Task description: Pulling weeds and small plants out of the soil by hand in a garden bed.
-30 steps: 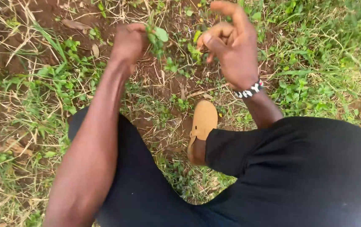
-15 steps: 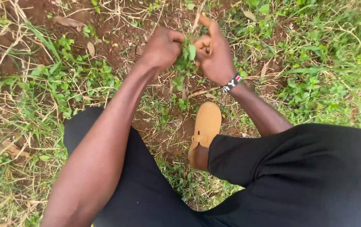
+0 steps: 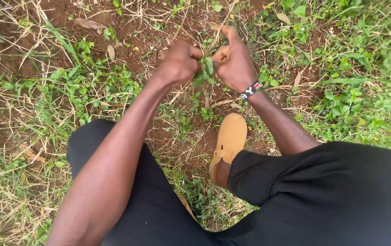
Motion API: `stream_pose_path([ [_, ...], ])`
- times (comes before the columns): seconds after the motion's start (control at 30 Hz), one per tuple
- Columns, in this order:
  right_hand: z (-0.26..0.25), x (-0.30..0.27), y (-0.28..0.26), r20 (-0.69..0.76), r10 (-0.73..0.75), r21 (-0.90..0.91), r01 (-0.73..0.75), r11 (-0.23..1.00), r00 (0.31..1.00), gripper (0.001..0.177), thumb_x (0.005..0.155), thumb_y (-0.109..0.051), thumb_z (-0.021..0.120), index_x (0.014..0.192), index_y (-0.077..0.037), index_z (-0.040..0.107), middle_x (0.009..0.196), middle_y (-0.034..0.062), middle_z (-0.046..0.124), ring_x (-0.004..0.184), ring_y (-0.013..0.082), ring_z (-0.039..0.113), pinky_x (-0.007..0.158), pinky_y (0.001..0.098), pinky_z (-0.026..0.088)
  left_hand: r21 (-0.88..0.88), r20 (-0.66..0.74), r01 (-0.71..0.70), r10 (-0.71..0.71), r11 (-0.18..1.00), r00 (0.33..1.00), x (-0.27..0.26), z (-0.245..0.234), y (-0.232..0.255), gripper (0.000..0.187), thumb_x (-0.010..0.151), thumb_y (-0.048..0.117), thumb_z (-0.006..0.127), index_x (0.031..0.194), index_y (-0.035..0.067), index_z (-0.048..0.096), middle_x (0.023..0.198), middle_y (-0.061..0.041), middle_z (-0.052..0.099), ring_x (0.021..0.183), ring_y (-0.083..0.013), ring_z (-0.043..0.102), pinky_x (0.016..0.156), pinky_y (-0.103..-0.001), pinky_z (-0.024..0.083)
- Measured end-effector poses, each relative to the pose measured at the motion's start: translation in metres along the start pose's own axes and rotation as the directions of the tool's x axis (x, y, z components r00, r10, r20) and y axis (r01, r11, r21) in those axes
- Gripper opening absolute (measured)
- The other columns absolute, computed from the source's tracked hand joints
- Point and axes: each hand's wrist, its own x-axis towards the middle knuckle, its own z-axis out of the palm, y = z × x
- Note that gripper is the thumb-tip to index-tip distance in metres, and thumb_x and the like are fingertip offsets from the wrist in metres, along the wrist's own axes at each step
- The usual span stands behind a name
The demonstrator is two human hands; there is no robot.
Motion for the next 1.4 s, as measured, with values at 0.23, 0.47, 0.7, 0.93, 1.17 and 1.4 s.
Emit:
stream_pose_path([
  [0.23,0.004,0.008,0.014,0.034,-0.268,-0.108,0.27,0.957,0.963,0.068,0.093,0.003,0.074,0.148,0.005,0.035,0.075,0.0026,0.073,0.065,0.0083,0.069,0.057,0.0232,0.054,-0.112,-0.044,-0.006,0.001,0.994,0.999,-0.028,-0.035,0.015,0.028,0.09,-0.012,0.054,0.084,0.002,0.078,0.07,-0.011,0.069,0.05,-0.0128,0.055,0.042,-0.031,0.045],
  [0.47,0.07,-0.013,0.11,0.198,-0.085,-0.194,0.124,0.973,0.977,0.01,0.095,-0.014,0.067,0.1,-0.007,0.072,0.095,0.0093,0.072,0.068,0.0152,0.07,0.062,0.035,0.058,-0.363,-0.286,-0.076,-0.033,0.929,0.958,-0.029,-0.071,0.001,0.023,0.09,-0.011,0.056,0.087,-0.001,0.076,0.079,-0.01,0.076,0.057,-0.0116,0.065,0.049,-0.029,0.058],
  [0.7,0.115,-0.034,0.125,0.487,0.081,-0.487,0.193,0.852,0.87,0.023,0.1,-0.027,0.06,0.09,-0.01,0.071,0.075,0.0075,0.065,0.068,0.0216,0.066,0.066,0.0452,0.057,-0.401,-0.385,-0.124,-0.044,0.907,0.922,-0.025,-0.077,-0.008,0.023,0.087,-0.014,0.057,0.087,0.001,0.074,0.082,-0.009,0.076,0.062,-0.0128,0.07,0.052,-0.029,0.059],
  [0.93,0.123,-0.033,0.175,0.534,0.235,-0.648,0.214,0.731,0.812,0.026,0.096,-0.026,0.064,0.084,-0.004,0.069,0.081,0.0205,0.069,0.08,0.0363,0.07,0.082,0.0524,0.055,-0.4,-0.393,-0.143,-0.028,0.905,0.919,-0.02,-0.075,-0.007,0.018,0.089,-0.009,0.06,0.085,0.002,0.074,0.081,-0.008,0.076,0.061,-0.0125,0.069,0.051,-0.029,0.06],
  [1.17,0.126,-0.032,0.156,0.545,0.299,-0.696,0.223,0.683,0.783,0.027,0.089,-0.026,0.069,0.097,0.0,0.069,0.096,0.0249,0.069,0.094,0.0397,0.068,0.089,0.0537,0.053,-0.43,-0.379,-0.124,-0.054,0.895,0.924,-0.02,-0.074,-0.011,0.021,0.086,-0.013,0.059,0.086,0.002,0.074,0.081,-0.008,0.076,0.061,-0.0113,0.068,0.051,-0.029,0.059],
  [1.4,0.13,-0.032,0.141,0.56,0.397,-0.681,0.131,0.721,0.727,0.029,0.088,-0.029,0.07,0.091,-0.001,0.063,0.082,0.018,0.067,0.081,0.0328,0.066,0.081,0.0522,0.05,-0.383,-0.369,-0.057,-0.096,0.922,0.924,-0.024,-0.075,-0.01,0.028,0.086,-0.014,0.053,0.088,0.003,0.075,0.085,-0.008,0.076,0.063,-0.0107,0.067,0.053,-0.028,0.06],
])
